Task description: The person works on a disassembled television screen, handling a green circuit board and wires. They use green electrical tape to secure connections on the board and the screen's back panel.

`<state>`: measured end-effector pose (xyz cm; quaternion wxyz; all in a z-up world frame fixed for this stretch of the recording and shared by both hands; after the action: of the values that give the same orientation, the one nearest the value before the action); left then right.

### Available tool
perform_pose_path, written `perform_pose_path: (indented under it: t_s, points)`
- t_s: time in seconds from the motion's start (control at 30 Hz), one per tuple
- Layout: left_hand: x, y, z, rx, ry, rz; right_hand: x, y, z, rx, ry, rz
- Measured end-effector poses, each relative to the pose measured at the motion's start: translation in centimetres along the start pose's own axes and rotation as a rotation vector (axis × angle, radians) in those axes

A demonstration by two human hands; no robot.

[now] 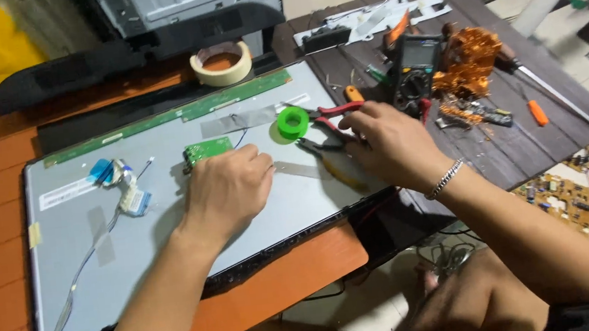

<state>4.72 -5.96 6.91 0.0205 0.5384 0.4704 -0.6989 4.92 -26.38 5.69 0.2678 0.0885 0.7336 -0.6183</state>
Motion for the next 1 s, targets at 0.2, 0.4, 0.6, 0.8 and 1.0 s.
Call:
perform_pose_path:
  t_s: [0.2,0.4,0.6,0.8,1.0]
  points:
    - [-0.3,-0.7,1.7,0.070,0.044,0.080,-1.5,-2.8,-7.5,-0.429,-0.199,0.070]
    - [-0.7,-1.4,1.0,0.110,-0.007,0.094,-3.1,1.3,-8.3,-0.571,-0.095,-0.055]
    - [-1.0,-1.9,-0.3,0.105,-0.127,0.061,-3.8,3.0,-7.0,-0.445,-0.045,-0.184]
    - [-0.5,-1.7,-2.2,0.001,-0.159,-0.011,-2.5,4.3,-6.9,-0.121,-0.139,-0.274]
    - [-0.2,-1.0,-3.0,0.004,-0.179,-0.060,-2.8,6.4,-7.0,-0.002,-0.073,-0.401]
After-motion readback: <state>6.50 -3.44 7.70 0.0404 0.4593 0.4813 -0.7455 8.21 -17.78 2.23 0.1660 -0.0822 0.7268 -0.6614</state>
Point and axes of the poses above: each hand's wrist, its own x-axis away from the middle knuckle, its own y-axis out of the palm, z = x × y, the point moved 10 cm from there along -x, towards the middle knuckle, and after that the axes turned 13 degrees about z, right-handed, at the moved point
